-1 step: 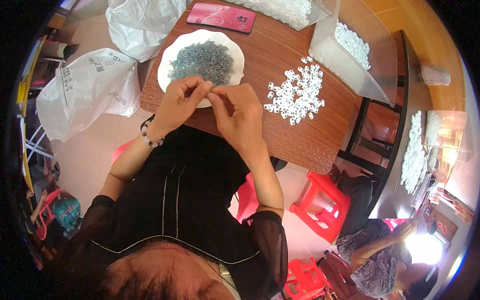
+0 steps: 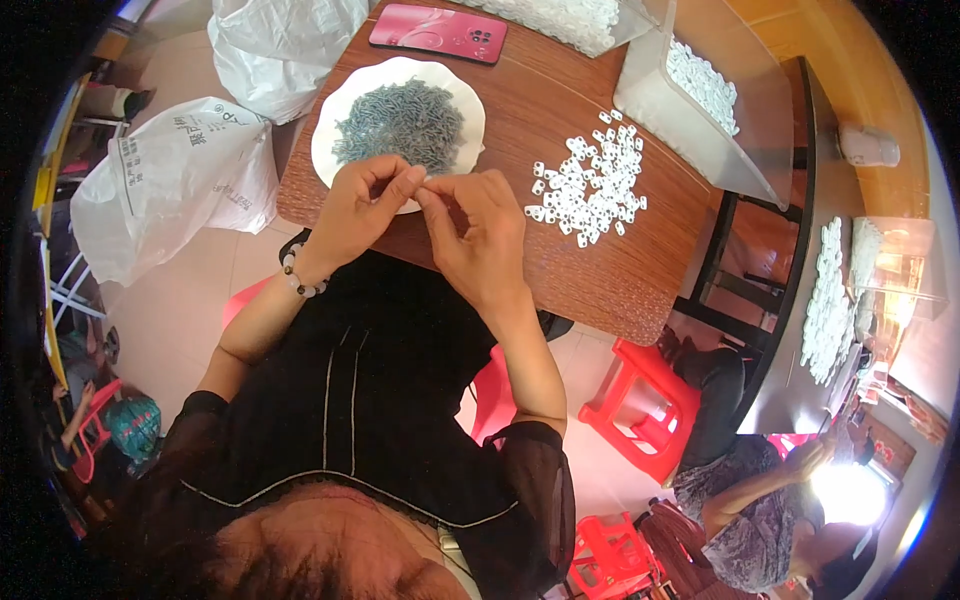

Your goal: Assembling small white plastic components by manually inserting tiny grey beads into them at a workbench.

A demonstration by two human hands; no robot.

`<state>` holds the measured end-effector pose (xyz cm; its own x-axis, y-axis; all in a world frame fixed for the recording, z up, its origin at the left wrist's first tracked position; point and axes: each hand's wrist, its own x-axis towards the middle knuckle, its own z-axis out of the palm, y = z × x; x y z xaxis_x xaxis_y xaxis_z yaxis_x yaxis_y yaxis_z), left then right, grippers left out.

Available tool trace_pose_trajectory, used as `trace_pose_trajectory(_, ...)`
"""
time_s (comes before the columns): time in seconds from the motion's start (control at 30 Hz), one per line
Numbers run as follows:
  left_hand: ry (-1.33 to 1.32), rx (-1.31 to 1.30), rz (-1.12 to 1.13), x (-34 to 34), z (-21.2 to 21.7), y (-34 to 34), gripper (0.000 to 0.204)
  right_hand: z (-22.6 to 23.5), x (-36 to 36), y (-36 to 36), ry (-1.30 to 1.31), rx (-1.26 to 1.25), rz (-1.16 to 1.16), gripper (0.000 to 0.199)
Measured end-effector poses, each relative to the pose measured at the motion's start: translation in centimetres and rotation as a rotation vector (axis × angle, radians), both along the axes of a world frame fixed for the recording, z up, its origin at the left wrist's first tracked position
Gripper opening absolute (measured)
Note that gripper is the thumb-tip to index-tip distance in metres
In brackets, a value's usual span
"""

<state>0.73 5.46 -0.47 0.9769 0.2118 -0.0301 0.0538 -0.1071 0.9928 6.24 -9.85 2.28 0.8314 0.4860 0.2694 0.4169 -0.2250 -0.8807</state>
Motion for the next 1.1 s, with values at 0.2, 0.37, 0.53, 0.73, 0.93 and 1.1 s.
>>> trace_pose_trajectory(0.2, 0.082, -0.258, -0.163, -1.3, 0.2, -2.1, 0.026, -0.7, -1.6, -3.4, -0.235, -0.079, -0.030, 0.010)
trace_pose_trajectory(0.37, 0.220, -0.435, -0.221, -2.1, 0.1, -2.8, 0.025, -1.2, -2.8, -4.8, -0.127, -0.069, -0.048, 0.009)
trace_pose_trajectory(0.53, 0.250, -0.581, -0.164, -2.0, 0.2, -4.4, 0.024, -2.8, -3.4, -5.5, -0.003, 0.091, -0.080, 0.018)
trace_pose_trajectory(0.73, 0.245, -0.643, -0.115, -2.4, -0.1, -5.1, 0.022, -2.4, -4.4, -5.8, 0.323, 0.191, -0.177, 0.022)
trace_pose_trajectory(0.93, 0.238, -0.617, -0.121, -2.4, -0.3, -5.6, 0.020, -2.6, -4.3, -6.5, 0.531, 0.275, -0.172, 0.016)
trace_pose_trajectory(1.1, 0.234, -0.578, -0.132, -2.4, -0.6, -5.7, 0.019, -3.4, -4.3, -6.8, 0.562, 0.258, -0.130, 0.014)
